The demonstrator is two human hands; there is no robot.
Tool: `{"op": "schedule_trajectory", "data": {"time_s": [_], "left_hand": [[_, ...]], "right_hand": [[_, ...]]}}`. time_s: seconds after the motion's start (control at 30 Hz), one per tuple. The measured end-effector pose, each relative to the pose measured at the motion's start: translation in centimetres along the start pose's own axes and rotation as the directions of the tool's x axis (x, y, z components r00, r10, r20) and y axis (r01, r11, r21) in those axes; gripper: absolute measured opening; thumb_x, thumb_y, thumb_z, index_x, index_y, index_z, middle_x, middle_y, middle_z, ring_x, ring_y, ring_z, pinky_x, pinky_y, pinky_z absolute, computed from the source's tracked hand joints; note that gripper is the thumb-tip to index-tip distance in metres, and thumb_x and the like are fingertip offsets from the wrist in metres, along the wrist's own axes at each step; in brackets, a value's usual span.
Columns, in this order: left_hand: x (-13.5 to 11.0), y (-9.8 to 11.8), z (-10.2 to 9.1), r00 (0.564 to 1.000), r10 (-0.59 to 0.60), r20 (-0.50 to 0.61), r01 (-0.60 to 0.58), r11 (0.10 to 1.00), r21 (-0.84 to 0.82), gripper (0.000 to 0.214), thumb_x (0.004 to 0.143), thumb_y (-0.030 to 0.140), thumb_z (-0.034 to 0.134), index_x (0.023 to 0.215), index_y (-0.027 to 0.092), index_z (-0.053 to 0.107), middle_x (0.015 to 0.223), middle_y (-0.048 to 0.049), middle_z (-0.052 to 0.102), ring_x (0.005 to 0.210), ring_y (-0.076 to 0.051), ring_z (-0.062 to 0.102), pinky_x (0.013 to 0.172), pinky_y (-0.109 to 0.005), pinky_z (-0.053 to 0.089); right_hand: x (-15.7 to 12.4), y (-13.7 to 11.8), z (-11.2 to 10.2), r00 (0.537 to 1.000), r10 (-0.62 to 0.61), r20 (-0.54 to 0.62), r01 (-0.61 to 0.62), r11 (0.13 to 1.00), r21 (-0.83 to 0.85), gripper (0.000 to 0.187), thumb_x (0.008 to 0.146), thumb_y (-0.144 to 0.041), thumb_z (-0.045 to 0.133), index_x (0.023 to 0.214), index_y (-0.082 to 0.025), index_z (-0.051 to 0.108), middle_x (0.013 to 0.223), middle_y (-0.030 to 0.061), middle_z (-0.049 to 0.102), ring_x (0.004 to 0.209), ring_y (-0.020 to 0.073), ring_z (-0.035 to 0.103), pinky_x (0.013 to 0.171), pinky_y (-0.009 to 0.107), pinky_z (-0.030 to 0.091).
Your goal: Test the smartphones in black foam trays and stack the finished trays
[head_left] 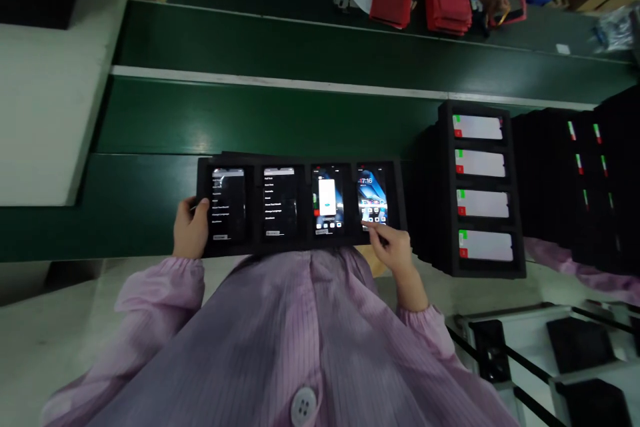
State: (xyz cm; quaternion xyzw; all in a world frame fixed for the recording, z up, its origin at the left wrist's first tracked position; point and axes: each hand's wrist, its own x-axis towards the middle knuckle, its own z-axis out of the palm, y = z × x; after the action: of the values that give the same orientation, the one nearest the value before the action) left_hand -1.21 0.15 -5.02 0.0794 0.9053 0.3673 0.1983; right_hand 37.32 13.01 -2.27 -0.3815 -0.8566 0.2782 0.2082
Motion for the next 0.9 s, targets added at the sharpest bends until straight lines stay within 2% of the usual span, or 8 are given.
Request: {"op": "schedule_trajectory", "data": {"time_s": [0.07, 0.13, 0.23, 0.33, 0.43, 0.57, 0.7, 0.9], "left_hand": [[-0.1, 0.2, 0.0, 1.000, -0.012, 0.000, 0.012, 1.000, 0.012, 0.020, 0.078, 0.039, 0.058, 0.090, 0.023, 0.056, 0.096, -0.0060, 0.066, 0.105, -0.026, 0.063, 0.112, -0.048, 0.043], [-0.2, 0.4, -0.1, 1.000, -0.025, -0.008, 0.026, 0.999, 0.022, 0.022, 0.077, 0.041, 0.059, 0.090, 0.024, 0.056, 0.095, -0.0057, 0.066, 0.105, -0.027, 0.063, 0.112, -0.049, 0.043], [-0.7, 0.8, -0.1, 0.999, -0.049, -0.018, 0.050, 0.998, 0.043, 0.025, 0.075, 0.044, 0.058, 0.090, 0.025, 0.055, 0.095, -0.0056, 0.065, 0.106, -0.028, 0.063, 0.113, -0.052, 0.042], [-1.1, 1.4, -0.2, 0.996, -0.086, -0.018, 0.087, 0.992, 0.087, 0.026, 0.072, 0.046, 0.056, 0.089, 0.026, 0.052, 0.100, -0.0063, 0.065, 0.107, -0.029, 0.063, 0.116, -0.053, 0.038], [-1.3, 1.9, -0.2, 0.994, -0.110, -0.003, 0.109, 0.988, 0.113, 0.025, 0.071, 0.046, 0.054, 0.087, 0.027, 0.049, 0.108, -0.0075, 0.066, 0.112, -0.029, 0.063, 0.118, -0.051, 0.036], [-1.2, 2.0, -0.3, 0.994, -0.108, 0.013, 0.105, 0.984, 0.147, 0.026, 0.070, 0.046, 0.053, 0.086, 0.027, 0.048, 0.104, -0.0070, 0.065, 0.112, -0.029, 0.063, 0.119, -0.050, 0.034], [-0.5, 1.2, -0.4, 0.998, -0.065, 0.000, 0.064, 0.991, 0.116, 0.029, 0.069, 0.049, 0.053, 0.088, 0.027, 0.050, 0.097, -0.0060, 0.064, 0.105, -0.030, 0.063, 0.114, -0.051, 0.041], [0.2, -0.1, -0.4, 0.999, -0.036, 0.013, 0.034, 0.993, 0.109, 0.033, 0.068, 0.052, 0.057, 0.088, 0.027, 0.053, 0.092, -0.0049, 0.064, 0.101, -0.030, 0.063, 0.108, -0.051, 0.046]], "right_hand": [[-1.3, 1.0, -1.2, 1.000, 0.000, -0.002, 0.000, 1.000, -0.006, 0.034, 0.101, -0.024, 0.050, 0.099, -0.019, 0.083, 0.079, 0.0052, 0.080, 0.049, 0.0124, 0.064, 0.054, 0.023, 0.051], [-2.1, 1.4, -1.7, 1.000, 0.021, 0.013, -0.021, 1.000, -0.010, 0.034, 0.100, -0.024, 0.050, 0.098, -0.019, 0.083, 0.082, 0.0057, 0.081, 0.049, 0.0120, 0.064, 0.053, 0.023, 0.050], [-2.2, 1.4, -1.5, 0.995, 0.102, 0.015, -0.102, 0.994, -0.036, 0.034, 0.100, -0.026, 0.050, 0.105, -0.020, 0.083, 0.089, 0.0063, 0.082, 0.057, 0.0143, 0.071, 0.057, 0.023, 0.054], [-1.8, 1.4, -0.9, 0.977, 0.210, -0.033, -0.212, 0.975, -0.071, 0.034, 0.100, -0.028, 0.050, 0.113, -0.022, 0.081, 0.101, 0.0060, 0.082, 0.067, 0.0174, 0.075, 0.063, 0.026, 0.058], [-1.3, 1.4, -0.7, 0.961, 0.264, -0.078, -0.270, 0.960, -0.078, 0.034, 0.101, -0.030, 0.050, 0.114, -0.023, 0.081, 0.110, 0.0062, 0.081, 0.075, 0.0196, 0.077, 0.066, 0.027, 0.060], [-0.9, 1.0, -0.9, 0.961, 0.267, -0.071, -0.270, 0.962, -0.038, 0.034, 0.102, -0.030, 0.050, 0.116, -0.022, 0.080, 0.110, 0.0064, 0.081, 0.081, 0.0197, 0.078, 0.069, 0.026, 0.060], [0.0, 0.2, -0.8, 0.975, 0.224, -0.010, -0.224, 0.975, -0.005, 0.034, 0.103, -0.031, 0.050, 0.115, -0.021, 0.080, 0.113, 0.0072, 0.081, 0.081, 0.0189, 0.077, 0.071, 0.026, 0.059], [1.2, -0.1, -0.1, 0.972, 0.225, 0.067, -0.221, 0.973, -0.063, 0.036, 0.104, -0.030, 0.051, 0.132, -0.024, 0.073, 0.111, 0.0047, 0.081, 0.080, 0.0181, 0.076, 0.073, 0.026, 0.058]]}}
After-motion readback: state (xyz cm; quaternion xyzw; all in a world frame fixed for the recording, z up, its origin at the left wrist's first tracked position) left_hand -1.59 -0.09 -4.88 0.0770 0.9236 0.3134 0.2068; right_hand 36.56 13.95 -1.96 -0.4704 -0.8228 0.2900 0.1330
